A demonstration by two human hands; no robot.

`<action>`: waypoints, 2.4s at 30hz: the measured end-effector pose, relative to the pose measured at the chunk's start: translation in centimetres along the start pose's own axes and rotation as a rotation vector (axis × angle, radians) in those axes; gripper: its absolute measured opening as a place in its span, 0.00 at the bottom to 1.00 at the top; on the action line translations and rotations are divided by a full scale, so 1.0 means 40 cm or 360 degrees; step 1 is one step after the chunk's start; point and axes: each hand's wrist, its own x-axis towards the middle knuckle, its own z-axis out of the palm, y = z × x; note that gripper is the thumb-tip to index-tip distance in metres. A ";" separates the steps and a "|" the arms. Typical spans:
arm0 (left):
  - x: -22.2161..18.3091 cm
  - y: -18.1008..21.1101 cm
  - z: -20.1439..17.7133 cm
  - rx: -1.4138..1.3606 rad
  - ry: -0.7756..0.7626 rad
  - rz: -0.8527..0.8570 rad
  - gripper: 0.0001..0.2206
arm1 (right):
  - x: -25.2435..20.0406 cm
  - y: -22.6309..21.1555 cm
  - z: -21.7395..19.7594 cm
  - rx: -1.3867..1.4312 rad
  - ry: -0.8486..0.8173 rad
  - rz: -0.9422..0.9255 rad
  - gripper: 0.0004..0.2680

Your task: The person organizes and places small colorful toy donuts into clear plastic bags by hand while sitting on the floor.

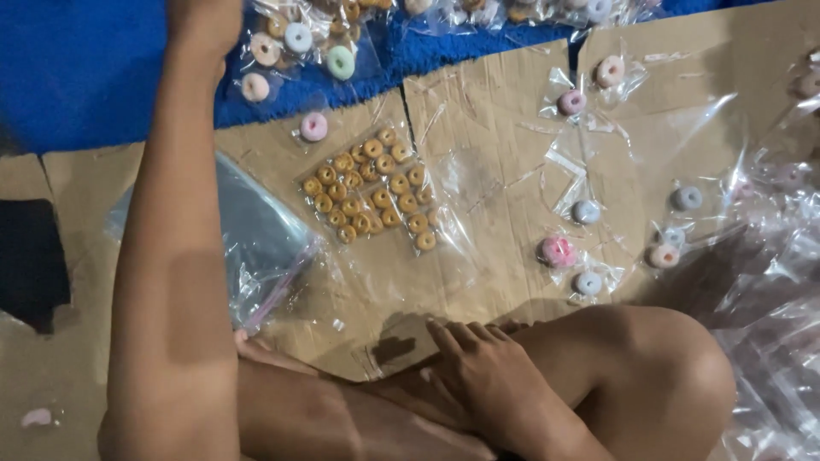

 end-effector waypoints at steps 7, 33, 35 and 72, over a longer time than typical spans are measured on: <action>-0.017 -0.009 0.038 0.0375 -0.0169 0.0277 0.15 | 0.004 0.004 -0.006 0.0017 -0.0017 0.0072 0.24; -0.179 0.384 -0.082 -0.0075 0.0132 0.0866 0.05 | 0.128 0.024 -0.143 0.0250 0.0598 0.0434 0.17; -0.197 0.398 -0.054 -0.0122 0.0009 0.0687 0.07 | 0.161 0.014 -0.172 0.0429 0.0713 0.0413 0.17; -0.679 0.422 0.066 -0.1471 -0.0558 -0.0169 0.14 | 0.152 0.003 -0.181 0.2431 0.0527 0.0662 0.06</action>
